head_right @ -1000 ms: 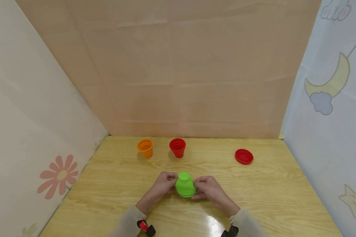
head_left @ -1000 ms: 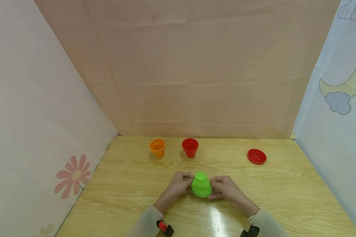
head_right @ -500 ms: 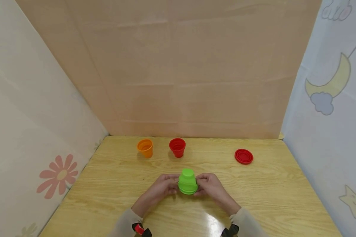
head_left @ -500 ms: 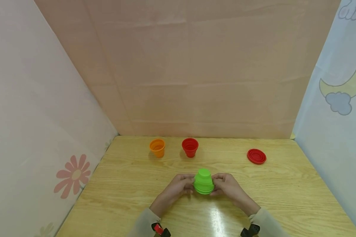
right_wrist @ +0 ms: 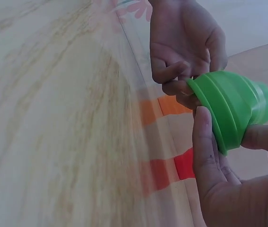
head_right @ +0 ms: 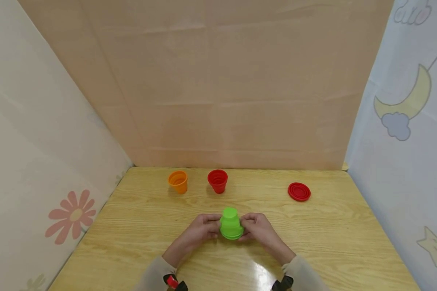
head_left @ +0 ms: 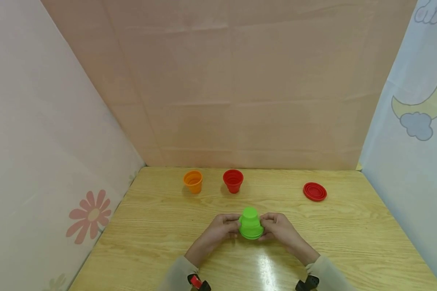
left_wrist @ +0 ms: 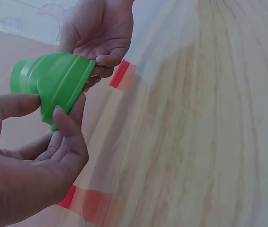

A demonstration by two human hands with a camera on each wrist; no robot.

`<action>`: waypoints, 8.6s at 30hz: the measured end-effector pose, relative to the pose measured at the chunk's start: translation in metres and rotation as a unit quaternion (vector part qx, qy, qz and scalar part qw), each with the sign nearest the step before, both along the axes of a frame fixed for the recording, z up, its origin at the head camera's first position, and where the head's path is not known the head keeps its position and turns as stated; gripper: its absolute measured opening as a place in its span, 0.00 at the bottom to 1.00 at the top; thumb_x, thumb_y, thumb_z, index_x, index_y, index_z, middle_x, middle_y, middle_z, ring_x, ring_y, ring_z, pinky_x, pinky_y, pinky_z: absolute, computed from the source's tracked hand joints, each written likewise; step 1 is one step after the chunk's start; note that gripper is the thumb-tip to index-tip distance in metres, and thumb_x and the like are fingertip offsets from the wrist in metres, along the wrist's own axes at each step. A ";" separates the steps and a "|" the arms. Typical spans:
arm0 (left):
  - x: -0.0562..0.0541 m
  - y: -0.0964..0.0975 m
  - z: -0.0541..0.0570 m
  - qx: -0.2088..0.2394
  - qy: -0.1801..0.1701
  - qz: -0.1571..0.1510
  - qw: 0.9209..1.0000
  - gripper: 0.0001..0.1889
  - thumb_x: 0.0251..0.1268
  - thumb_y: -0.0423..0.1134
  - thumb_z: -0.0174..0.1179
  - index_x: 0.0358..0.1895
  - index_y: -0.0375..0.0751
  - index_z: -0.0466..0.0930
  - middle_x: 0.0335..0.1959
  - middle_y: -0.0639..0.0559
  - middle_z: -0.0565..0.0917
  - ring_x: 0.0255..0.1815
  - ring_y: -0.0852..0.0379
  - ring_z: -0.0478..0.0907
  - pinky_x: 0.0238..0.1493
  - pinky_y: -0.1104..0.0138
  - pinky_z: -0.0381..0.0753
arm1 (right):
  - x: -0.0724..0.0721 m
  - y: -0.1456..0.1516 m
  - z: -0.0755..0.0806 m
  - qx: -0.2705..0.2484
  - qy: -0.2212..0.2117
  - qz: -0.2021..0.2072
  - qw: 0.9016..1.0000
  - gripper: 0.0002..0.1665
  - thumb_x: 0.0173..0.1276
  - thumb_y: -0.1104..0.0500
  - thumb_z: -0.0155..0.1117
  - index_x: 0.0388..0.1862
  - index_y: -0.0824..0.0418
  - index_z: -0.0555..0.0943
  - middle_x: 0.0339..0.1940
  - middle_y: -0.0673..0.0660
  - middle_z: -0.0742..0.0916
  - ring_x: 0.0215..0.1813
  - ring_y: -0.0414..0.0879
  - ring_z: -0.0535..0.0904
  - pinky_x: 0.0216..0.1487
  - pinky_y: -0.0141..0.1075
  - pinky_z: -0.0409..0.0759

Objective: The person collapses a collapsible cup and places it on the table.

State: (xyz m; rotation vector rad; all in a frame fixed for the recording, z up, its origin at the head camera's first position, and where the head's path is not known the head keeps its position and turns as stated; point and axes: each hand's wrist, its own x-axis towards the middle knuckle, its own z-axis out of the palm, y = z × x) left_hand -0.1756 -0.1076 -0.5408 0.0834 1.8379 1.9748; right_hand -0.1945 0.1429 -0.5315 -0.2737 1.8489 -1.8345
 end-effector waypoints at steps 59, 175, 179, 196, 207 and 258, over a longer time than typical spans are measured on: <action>0.004 0.014 0.011 -0.090 0.055 0.019 0.994 0.24 0.61 0.30 0.73 0.62 0.40 0.85 0.54 0.48 0.89 0.40 0.59 0.83 0.43 0.71 0.83 | -0.004 0.008 -0.004 -0.011 -0.003 0.079 0.997 0.26 0.67 0.63 0.75 0.58 0.71 0.76 0.47 0.55 0.91 0.49 0.45 0.88 0.54 0.37 0.88; -0.002 0.011 -0.001 0.017 -0.015 -0.001 1.000 0.14 0.73 0.28 0.57 0.54 0.23 0.82 0.45 0.37 0.91 0.40 0.52 0.90 0.41 0.56 0.93 | 0.002 0.002 -0.002 -0.059 -0.074 0.051 0.994 0.17 0.83 0.50 0.58 0.54 0.60 0.85 0.40 0.44 0.90 0.39 0.36 0.84 0.42 0.29 0.84; -0.002 0.010 0.001 0.007 -0.009 0.003 1.000 0.14 0.74 0.30 0.57 0.56 0.24 0.82 0.47 0.34 0.91 0.40 0.53 0.90 0.42 0.56 0.93 | 0.002 -0.001 0.000 -0.043 -0.067 0.025 0.997 0.15 0.81 0.52 0.60 0.53 0.62 0.84 0.40 0.44 0.88 0.38 0.35 0.82 0.39 0.27 0.81; 0.002 0.007 0.002 0.107 -0.042 -0.018 0.993 0.21 0.81 0.36 0.52 0.69 0.26 0.75 0.67 0.37 0.82 0.58 0.50 0.86 0.59 0.55 0.89 | 0.006 -0.017 -0.002 0.019 -0.020 -0.104 0.994 0.18 0.81 0.60 0.57 0.57 0.74 0.79 0.32 0.43 0.88 0.32 0.35 0.79 0.32 0.29 0.80; 0.007 0.010 0.007 0.094 -0.034 -0.004 0.995 0.24 0.76 0.33 0.57 0.70 0.25 0.73 0.62 0.35 0.85 0.53 0.52 0.88 0.56 0.57 0.91 | 0.004 -0.014 0.002 0.002 -0.038 -0.068 0.997 0.16 0.82 0.58 0.54 0.55 0.70 0.79 0.36 0.45 0.86 0.35 0.36 0.81 0.37 0.29 0.82; 0.005 0.006 0.009 -0.011 0.008 -0.003 1.000 0.30 0.65 0.31 0.70 0.72 0.38 0.75 0.52 0.45 0.86 0.48 0.57 0.85 0.50 0.66 0.90 | 0.000 0.002 0.001 -0.065 -0.092 0.068 0.991 0.22 0.73 0.63 0.67 0.61 0.66 0.74 0.42 0.46 0.88 0.40 0.37 0.80 0.40 0.29 0.81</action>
